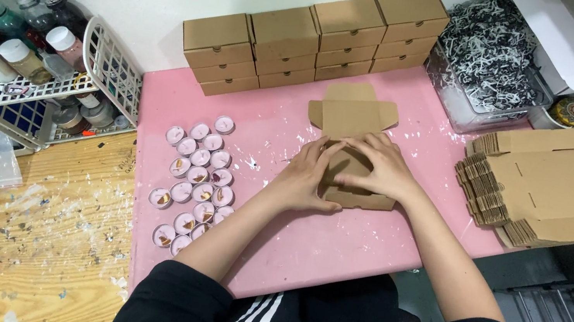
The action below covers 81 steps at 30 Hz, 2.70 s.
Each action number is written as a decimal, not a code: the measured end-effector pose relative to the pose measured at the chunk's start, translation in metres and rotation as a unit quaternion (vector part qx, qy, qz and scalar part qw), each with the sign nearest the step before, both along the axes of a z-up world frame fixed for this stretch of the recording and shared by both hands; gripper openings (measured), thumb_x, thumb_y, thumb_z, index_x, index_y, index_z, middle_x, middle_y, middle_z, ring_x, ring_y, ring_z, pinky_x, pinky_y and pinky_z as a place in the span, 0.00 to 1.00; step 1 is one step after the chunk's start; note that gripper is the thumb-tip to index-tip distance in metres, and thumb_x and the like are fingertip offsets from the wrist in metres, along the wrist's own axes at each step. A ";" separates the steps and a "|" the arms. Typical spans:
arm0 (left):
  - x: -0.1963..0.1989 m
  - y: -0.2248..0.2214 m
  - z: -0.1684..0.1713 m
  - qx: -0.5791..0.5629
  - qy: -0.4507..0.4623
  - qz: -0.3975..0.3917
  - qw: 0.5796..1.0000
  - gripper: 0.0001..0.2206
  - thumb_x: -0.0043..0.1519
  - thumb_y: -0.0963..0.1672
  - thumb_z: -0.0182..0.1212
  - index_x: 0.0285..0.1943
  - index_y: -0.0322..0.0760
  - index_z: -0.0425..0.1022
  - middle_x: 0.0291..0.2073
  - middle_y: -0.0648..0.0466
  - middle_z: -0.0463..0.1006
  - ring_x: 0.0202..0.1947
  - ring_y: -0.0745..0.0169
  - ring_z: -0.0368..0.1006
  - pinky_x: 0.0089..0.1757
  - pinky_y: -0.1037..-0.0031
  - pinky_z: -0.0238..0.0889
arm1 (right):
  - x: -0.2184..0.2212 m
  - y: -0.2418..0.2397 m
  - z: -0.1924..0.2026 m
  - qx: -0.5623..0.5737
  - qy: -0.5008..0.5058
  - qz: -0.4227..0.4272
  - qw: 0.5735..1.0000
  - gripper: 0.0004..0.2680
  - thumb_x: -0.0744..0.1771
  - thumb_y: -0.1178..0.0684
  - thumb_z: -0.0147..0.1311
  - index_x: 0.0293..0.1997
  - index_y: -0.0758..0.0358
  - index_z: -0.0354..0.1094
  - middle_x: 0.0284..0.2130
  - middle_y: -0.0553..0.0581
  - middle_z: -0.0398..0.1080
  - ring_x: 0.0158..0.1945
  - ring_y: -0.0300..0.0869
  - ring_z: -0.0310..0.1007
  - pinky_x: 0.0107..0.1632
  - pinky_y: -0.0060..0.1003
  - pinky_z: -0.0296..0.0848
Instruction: The person assembles cardboard boxes, adds shredded filler, and places small round candles inside.
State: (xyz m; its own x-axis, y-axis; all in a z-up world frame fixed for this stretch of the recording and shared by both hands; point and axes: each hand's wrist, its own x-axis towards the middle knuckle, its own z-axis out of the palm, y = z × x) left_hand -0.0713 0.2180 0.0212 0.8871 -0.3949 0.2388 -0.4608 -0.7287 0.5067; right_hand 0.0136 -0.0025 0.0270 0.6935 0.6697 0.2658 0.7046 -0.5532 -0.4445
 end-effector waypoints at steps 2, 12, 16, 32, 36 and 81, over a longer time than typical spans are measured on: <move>0.001 0.001 -0.002 -0.010 -0.023 0.004 1.000 0.55 0.44 0.57 0.76 0.78 0.42 0.46 0.70 0.27 0.52 0.70 0.24 0.50 0.64 0.46 0.52 | 0.012 -0.006 -0.013 0.032 0.051 0.001 0.998 0.24 0.63 0.35 0.55 0.63 0.53 0.68 0.58 0.59 0.67 0.65 0.54 0.61 0.66 0.50 0.61; 0.007 -0.005 -0.028 0.019 -0.115 0.076 0.990 0.27 0.66 0.55 0.58 0.72 0.46 0.60 0.68 0.37 0.61 0.66 0.38 0.61 0.60 0.52 0.58 | 0.001 -0.014 0.025 0.277 0.472 -0.035 0.836 0.23 0.70 0.35 0.30 0.72 0.48 0.56 0.68 0.59 0.59 0.73 0.46 0.53 0.72 0.44 0.50; 0.004 -0.010 -0.026 -0.053 -0.079 0.085 0.992 0.28 0.63 0.55 0.59 0.70 0.46 0.63 0.68 0.38 0.62 0.66 0.36 0.61 0.61 0.51 0.57 | 0.015 -0.027 -0.008 0.333 0.402 0.036 0.852 0.22 0.67 0.45 0.43 0.71 0.51 0.56 0.68 0.62 0.58 0.75 0.48 0.50 0.73 0.43 0.48; 0.009 -0.007 -0.034 -0.041 -0.066 0.085 0.993 0.14 0.52 0.50 0.74 0.38 0.38 0.81 0.76 0.38 0.52 0.67 0.34 0.59 0.60 0.48 0.55 | -0.001 -0.025 0.004 0.111 0.076 0.115 0.984 0.11 0.56 0.52 0.71 0.23 0.64 0.70 0.65 0.61 0.63 0.73 0.59 0.49 0.70 0.53 0.52; 0.011 -0.005 -0.036 -0.054 -0.047 0.079 0.994 0.14 0.51 0.49 0.75 0.37 0.36 0.80 0.76 0.41 0.51 0.66 0.34 0.58 0.60 0.48 0.55 | -0.002 -0.027 0.000 0.082 0.097 0.123 0.984 0.09 0.57 0.53 0.71 0.23 0.64 0.71 0.65 0.58 0.63 0.74 0.58 0.43 0.71 0.53 0.49; 0.264 -0.234 0.032 -0.168 -0.022 -0.007 0.985 0.34 0.53 0.39 0.68 0.73 0.42 0.65 0.55 0.39 0.76 0.53 0.41 0.76 0.50 0.61 0.72 | 0.199 -0.204 0.042 0.152 0.052 -0.262 0.952 0.21 0.59 0.51 0.70 0.55 0.66 0.71 0.43 0.62 0.75 0.49 0.44 0.75 0.52 0.38 0.74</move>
State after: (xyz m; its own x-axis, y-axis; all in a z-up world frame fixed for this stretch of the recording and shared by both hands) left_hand 0.1925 -0.0161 0.0534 0.8685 -0.2982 0.3959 -0.4957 -0.5165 0.6982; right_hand 0.2128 -0.2062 0.0685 0.9443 0.1279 0.3033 0.3106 -0.6517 -0.6920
